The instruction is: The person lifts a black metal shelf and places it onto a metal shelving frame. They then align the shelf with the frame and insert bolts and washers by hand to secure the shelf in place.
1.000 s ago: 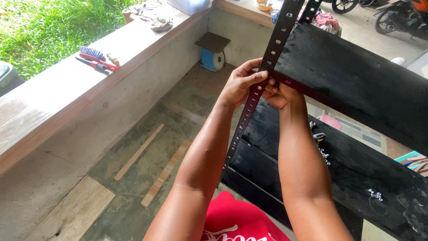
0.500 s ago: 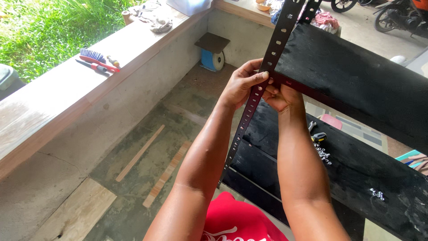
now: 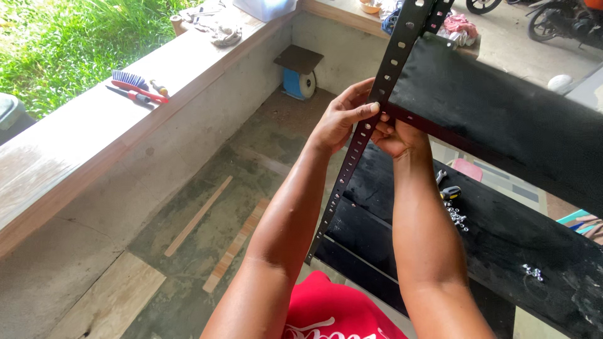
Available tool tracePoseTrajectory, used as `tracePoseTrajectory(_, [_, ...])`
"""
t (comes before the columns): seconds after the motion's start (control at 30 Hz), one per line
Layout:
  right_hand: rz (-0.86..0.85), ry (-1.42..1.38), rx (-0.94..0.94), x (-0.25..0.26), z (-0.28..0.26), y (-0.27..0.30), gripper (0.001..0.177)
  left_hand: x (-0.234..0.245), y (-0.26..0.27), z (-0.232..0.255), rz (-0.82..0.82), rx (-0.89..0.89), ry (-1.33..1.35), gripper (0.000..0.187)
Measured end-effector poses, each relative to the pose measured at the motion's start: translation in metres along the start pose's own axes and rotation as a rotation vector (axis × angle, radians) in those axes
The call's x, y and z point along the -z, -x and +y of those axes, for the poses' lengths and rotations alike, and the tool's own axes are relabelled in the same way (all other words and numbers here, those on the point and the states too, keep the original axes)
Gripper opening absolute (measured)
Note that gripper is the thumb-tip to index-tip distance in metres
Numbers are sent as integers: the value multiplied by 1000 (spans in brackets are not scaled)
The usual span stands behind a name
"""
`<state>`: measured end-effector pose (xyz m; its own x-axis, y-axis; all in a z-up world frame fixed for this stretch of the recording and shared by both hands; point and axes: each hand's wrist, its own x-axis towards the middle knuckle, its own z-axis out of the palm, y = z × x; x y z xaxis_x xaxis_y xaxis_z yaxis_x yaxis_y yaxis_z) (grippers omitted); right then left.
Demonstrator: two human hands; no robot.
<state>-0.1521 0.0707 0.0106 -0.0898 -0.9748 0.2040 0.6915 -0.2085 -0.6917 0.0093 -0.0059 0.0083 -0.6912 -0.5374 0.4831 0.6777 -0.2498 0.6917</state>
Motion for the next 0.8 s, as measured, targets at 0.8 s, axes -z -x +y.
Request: tracePoseTrajectory(0.8, [78,-137,48,8,4,1,18,-5,-2,-2,6,95,186,61])
